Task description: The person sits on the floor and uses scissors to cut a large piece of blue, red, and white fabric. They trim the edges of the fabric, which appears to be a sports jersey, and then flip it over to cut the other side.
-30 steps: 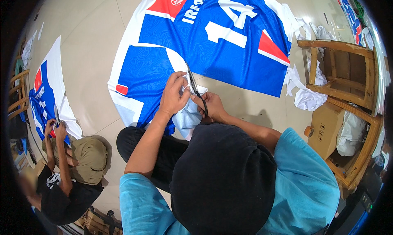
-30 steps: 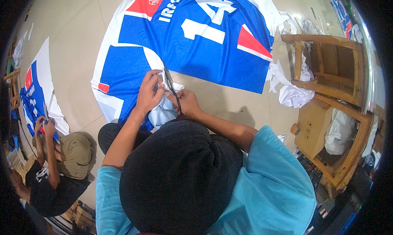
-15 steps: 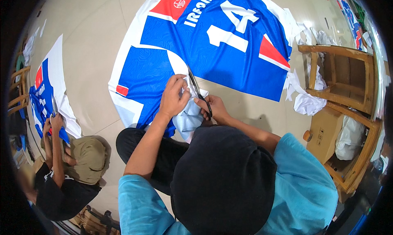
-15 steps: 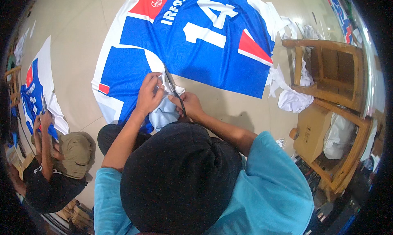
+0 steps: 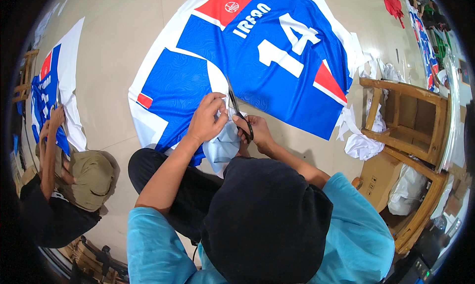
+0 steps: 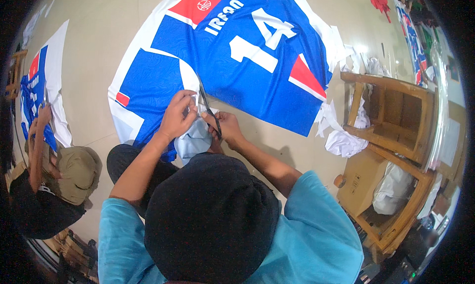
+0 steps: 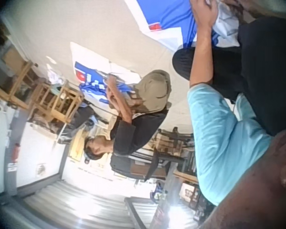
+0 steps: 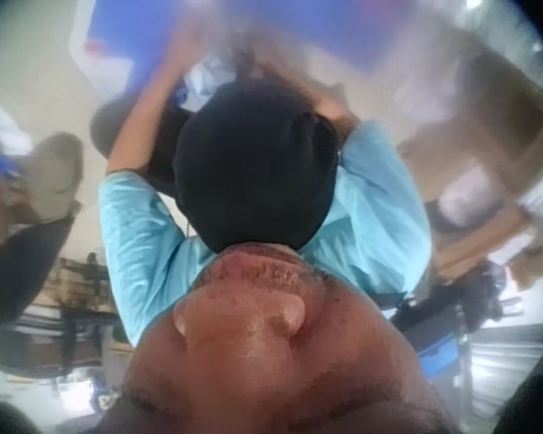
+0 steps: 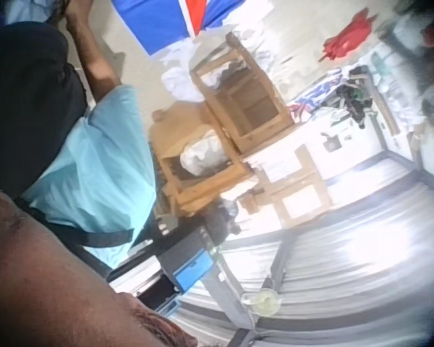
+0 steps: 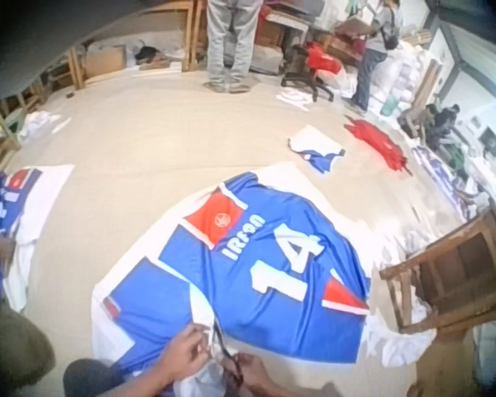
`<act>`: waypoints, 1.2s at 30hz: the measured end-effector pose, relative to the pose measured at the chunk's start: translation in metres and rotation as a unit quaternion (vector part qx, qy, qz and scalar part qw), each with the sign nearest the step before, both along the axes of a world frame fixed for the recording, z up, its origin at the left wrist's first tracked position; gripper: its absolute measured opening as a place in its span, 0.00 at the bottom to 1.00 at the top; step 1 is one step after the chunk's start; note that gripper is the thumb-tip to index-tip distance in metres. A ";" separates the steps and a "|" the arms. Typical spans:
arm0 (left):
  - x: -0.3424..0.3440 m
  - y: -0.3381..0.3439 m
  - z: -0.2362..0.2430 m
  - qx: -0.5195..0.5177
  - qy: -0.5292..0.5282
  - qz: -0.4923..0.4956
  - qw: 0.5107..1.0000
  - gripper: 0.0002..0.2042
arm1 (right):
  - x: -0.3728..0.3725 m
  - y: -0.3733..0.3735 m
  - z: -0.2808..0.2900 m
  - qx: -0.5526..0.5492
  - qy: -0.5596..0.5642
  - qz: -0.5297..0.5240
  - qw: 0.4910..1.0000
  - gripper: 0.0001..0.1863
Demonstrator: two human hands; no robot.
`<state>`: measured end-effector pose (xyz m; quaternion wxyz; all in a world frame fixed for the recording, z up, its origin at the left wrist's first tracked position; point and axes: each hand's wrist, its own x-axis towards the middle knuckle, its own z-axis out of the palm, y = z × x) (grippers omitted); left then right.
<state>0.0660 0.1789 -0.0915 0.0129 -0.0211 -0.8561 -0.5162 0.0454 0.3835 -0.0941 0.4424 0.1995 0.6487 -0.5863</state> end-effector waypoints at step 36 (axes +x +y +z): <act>0.006 0.000 0.008 -0.011 -0.016 -0.015 1.000 0.08 | 0.001 0.006 -0.011 0.022 0.044 0.007 0.999 0.23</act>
